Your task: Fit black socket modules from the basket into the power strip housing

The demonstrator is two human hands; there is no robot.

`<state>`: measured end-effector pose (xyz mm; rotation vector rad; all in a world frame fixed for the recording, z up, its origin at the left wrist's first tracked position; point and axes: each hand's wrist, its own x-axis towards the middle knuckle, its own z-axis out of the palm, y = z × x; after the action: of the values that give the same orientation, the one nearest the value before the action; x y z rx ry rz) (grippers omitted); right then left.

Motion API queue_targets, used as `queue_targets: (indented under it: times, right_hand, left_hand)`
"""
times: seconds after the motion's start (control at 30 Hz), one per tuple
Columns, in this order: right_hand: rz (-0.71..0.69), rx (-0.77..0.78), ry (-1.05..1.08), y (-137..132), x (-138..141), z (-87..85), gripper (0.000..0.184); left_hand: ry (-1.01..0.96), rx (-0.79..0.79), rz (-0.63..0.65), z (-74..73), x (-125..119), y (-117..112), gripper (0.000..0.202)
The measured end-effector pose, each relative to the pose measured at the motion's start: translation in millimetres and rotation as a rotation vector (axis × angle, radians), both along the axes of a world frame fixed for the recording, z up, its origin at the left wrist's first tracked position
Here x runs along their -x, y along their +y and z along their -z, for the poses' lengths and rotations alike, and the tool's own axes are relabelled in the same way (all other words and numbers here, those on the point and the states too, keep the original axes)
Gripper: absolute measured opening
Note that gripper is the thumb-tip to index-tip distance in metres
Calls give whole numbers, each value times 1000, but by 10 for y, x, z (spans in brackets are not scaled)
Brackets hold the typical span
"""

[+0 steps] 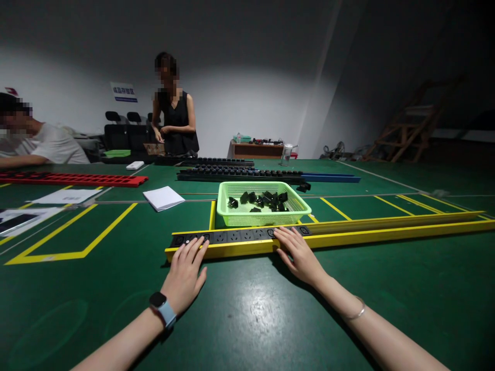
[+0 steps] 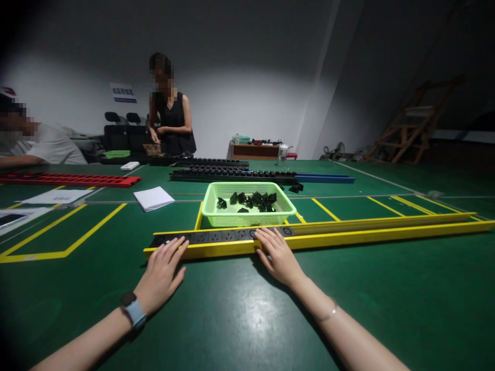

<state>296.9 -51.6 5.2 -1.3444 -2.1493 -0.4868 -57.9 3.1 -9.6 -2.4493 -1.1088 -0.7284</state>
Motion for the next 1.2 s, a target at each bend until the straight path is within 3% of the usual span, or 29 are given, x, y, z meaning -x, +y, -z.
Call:
queue_targets:
  times: [0.2, 0.5, 1.2]
  right_hand:
    - [-46, 86, -78, -11, 132, -15, 55]
    - [-28, 51, -28, 34, 92, 25, 49]
    - [146, 7, 12, 51, 46, 81, 35]
  left_hand:
    - [-3, -7, 6, -11, 5, 6, 56]
    - [12, -5, -3, 8, 10, 13, 55]
    - [17, 0, -3, -11, 10, 9, 56]
